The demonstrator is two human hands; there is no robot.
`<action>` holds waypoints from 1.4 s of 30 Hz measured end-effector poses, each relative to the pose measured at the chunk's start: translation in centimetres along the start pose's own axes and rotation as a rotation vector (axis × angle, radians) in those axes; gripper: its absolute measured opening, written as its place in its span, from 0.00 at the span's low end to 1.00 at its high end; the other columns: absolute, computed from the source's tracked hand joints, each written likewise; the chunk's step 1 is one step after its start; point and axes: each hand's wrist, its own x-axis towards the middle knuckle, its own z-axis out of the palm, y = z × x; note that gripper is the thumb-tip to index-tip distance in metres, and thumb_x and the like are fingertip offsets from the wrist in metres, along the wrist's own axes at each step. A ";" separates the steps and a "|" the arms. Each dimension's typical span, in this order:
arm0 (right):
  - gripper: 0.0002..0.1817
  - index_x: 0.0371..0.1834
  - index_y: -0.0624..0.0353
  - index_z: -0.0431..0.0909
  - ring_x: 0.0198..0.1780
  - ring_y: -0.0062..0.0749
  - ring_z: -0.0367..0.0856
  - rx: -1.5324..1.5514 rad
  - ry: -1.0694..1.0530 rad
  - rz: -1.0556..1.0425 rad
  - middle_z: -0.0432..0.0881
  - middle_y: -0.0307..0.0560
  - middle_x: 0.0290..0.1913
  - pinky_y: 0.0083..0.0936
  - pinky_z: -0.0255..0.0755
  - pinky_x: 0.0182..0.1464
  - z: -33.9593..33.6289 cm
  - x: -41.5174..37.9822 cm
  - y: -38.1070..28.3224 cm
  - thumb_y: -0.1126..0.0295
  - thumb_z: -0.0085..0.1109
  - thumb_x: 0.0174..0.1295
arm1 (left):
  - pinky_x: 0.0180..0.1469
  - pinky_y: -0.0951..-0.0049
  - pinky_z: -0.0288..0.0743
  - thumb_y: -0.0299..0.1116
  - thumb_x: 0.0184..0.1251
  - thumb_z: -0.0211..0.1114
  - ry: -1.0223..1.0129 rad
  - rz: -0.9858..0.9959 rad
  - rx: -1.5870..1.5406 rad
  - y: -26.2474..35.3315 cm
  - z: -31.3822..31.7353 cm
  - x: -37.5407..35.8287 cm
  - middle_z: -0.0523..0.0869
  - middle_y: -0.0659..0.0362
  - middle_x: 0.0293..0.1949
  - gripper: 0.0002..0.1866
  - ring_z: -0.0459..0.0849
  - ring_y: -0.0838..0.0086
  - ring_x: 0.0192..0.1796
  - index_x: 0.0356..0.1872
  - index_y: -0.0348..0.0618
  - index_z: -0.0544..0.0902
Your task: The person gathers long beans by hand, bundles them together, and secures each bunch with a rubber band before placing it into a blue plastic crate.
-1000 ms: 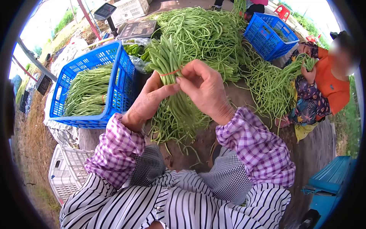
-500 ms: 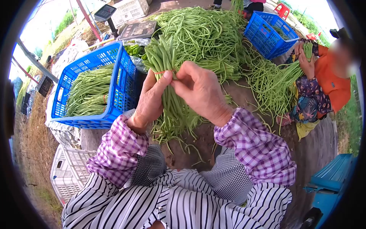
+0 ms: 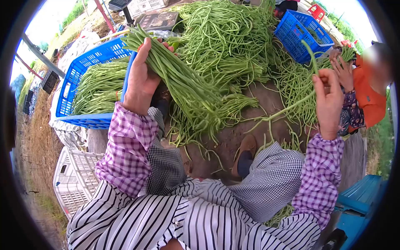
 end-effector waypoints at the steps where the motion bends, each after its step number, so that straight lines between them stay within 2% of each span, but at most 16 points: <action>1: 0.04 0.41 0.60 0.74 0.31 0.14 0.71 -0.058 0.039 -0.005 0.75 0.35 0.31 0.17 0.67 0.32 -1.8 -0.6 1.7 0.73 0.55 0.67 | 0.41 0.61 0.80 0.40 0.70 0.59 -0.035 0.005 0.016 0.0 -0.2 0.1 0.81 0.53 0.37 0.14 0.83 0.64 0.40 0.43 0.39 0.74; 5: 0.04 0.41 0.61 0.72 0.33 0.16 0.72 -0.239 0.115 -0.004 0.75 0.37 0.31 0.18 0.67 0.35 -8.2 -4.3 5.9 0.72 0.53 0.68 | 0.38 0.63 0.80 0.40 0.70 0.59 -0.127 -0.012 0.065 -0.6 -0.7 0.4 0.82 0.54 0.35 0.12 0.83 0.67 0.39 0.41 0.40 0.75; 7: 0.04 0.41 0.61 0.72 0.33 0.19 0.73 -0.379 0.034 0.069 0.75 0.41 0.32 0.20 0.68 0.36 -11.9 -6.5 7.1 0.72 0.53 0.68 | 0.38 0.63 0.80 0.39 0.70 0.59 -0.152 -0.015 0.079 -0.6 -0.6 0.1 0.83 0.54 0.35 0.11 0.83 0.67 0.38 0.40 0.41 0.76; 11: 0.05 0.42 0.61 0.72 0.33 0.29 0.76 -0.724 0.002 0.145 0.76 0.48 0.33 0.26 0.70 0.36 -15.3 -9.5 5.1 0.74 0.53 0.67 | 0.38 0.63 0.80 0.39 0.70 0.59 -0.103 0.000 0.065 -1.1 0.0 -0.2 0.83 0.54 0.35 0.11 0.83 0.67 0.38 0.40 0.41 0.76; 13: 0.08 0.43 0.62 0.73 0.35 0.35 0.78 -0.760 -0.163 0.277 0.78 0.51 0.34 0.28 0.71 0.39 -15.5 -9.9 4.6 0.73 0.57 0.62 | 0.39 0.63 0.80 0.39 0.70 0.59 -0.093 -0.019 0.066 -1.1 0.0 -0.2 0.83 0.54 0.35 0.11 0.83 0.67 0.39 0.40 0.41 0.76; 14: 0.09 0.42 0.63 0.73 0.35 0.36 0.79 -0.741 -0.272 0.334 0.78 0.51 0.33 0.28 0.71 0.38 -14.9 -9.8 3.9 0.73 0.58 0.60 | 0.50 0.59 0.78 0.41 0.70 0.59 -0.144 -0.046 0.056 -1.1 -0.3 -0.1 0.83 0.51 0.42 0.14 0.82 0.62 0.47 0.43 0.39 0.77; 15: 0.09 0.41 0.63 0.73 0.35 0.36 0.79 -0.721 -0.379 0.391 0.79 0.51 0.33 0.28 0.71 0.38 -14.0 -9.7 3.0 0.74 0.59 0.59 | 0.51 0.58 0.78 0.41 0.70 0.59 -0.139 -0.057 0.041 -1.4 -0.4 0.0 0.82 0.51 0.42 0.14 0.82 0.62 0.47 0.43 0.38 0.77; 16: 0.11 0.40 0.63 0.76 0.33 0.40 0.82 -0.649 -0.404 0.259 0.81 0.52 0.32 0.31 0.72 0.35 -11.9 -9.6 1.4 0.72 0.61 0.55 | 0.51 0.57 0.78 0.42 0.70 0.59 -0.135 -0.069 0.027 -1.6 -0.2 -0.2 0.82 0.51 0.42 0.15 0.82 0.62 0.48 0.43 0.38 0.77; 18: 0.10 0.39 0.66 0.79 0.34 0.33 0.83 -0.321 -0.426 0.315 0.83 0.49 0.35 0.25 0.74 0.38 -6.3 -8.4 -2.1 0.73 0.62 0.55 | 0.54 0.55 0.77 0.43 0.70 0.58 -0.140 -0.080 0.002 -2.0 0.1 -0.4 0.82 0.51 0.43 0.17 0.81 0.61 0.48 0.44 0.37 0.76; 21: 0.11 0.43 0.67 0.80 0.39 0.24 0.82 0.351 -0.741 0.380 0.84 0.46 0.37 0.21 0.75 0.44 2.0 -7.9 -5.2 0.73 0.62 0.59 | 0.57 0.53 0.74 0.44 0.71 0.57 -0.158 -0.085 -0.043 -2.4 0.7 -0.6 0.81 0.50 0.44 0.19 0.80 0.61 0.49 0.45 0.35 0.75; 23: 0.15 0.46 0.68 0.79 0.37 0.23 0.81 0.614 -0.844 0.407 0.83 0.43 0.38 0.20 0.75 0.44 7.1 -7.9 -7.0 0.70 0.64 0.59 | 0.60 0.51 0.72 0.45 0.72 0.56 -0.154 -0.091 -0.092 -2.6 1.0 -0.6 0.80 0.51 0.44 0.20 0.80 0.61 0.50 0.46 0.35 0.75; 24: 0.13 0.47 0.67 0.78 0.39 0.19 0.81 0.618 -0.857 0.435 0.83 0.39 0.38 0.17 0.76 0.42 9.5 -8.1 -7.3 0.74 0.62 0.61 | 0.62 0.51 0.70 0.45 0.72 0.55 -0.159 -0.098 -0.113 -2.7 1.0 -0.5 0.80 0.51 0.45 0.19 0.79 0.61 0.52 0.47 0.34 0.74; 27: 0.10 0.44 0.63 0.79 0.36 0.18 0.80 0.749 -0.791 0.672 0.82 0.38 0.37 0.14 0.73 0.36 12.8 -6.7 -9.4 0.73 0.62 0.61 | 0.52 0.59 0.77 0.43 0.69 0.61 -0.161 -0.099 -0.200 -2.8 1.2 -0.3 0.82 0.52 0.40 0.16 0.82 0.61 0.47 0.42 0.40 0.75; 33: 0.09 0.45 0.59 0.76 0.34 0.18 0.79 1.010 -0.777 0.751 0.82 0.37 0.36 0.13 0.69 0.30 14.2 -7.1 -9.0 0.73 0.60 0.63 | 0.52 0.59 0.77 0.43 0.69 0.60 -0.120 -0.076 -0.202 -2.1 1.0 -0.4 0.82 0.52 0.40 0.15 0.82 0.60 0.46 0.41 0.39 0.75; 36: 0.07 0.45 0.59 0.75 0.33 0.18 0.80 1.159 -0.685 0.659 0.83 0.39 0.34 0.13 0.71 0.32 13.5 -7.1 -9.5 0.74 0.57 0.64 | 0.53 0.58 0.76 0.42 0.69 0.61 -0.115 -0.083 -0.220 -1.7 0.0 0.3 0.82 0.52 0.40 0.15 0.82 0.60 0.47 0.41 0.39 0.76; 42: 0.06 0.44 0.61 0.76 0.34 0.20 0.81 1.118 -0.862 0.461 0.83 0.43 0.33 0.16 0.77 0.37 11.1 -5.6 -10.1 0.75 0.55 0.65 | 0.53 0.58 0.77 0.43 0.68 0.61 -0.070 -0.079 -0.222 -1.2 -0.5 0.3 0.82 0.52 0.40 0.15 0.82 0.60 0.47 0.41 0.39 0.76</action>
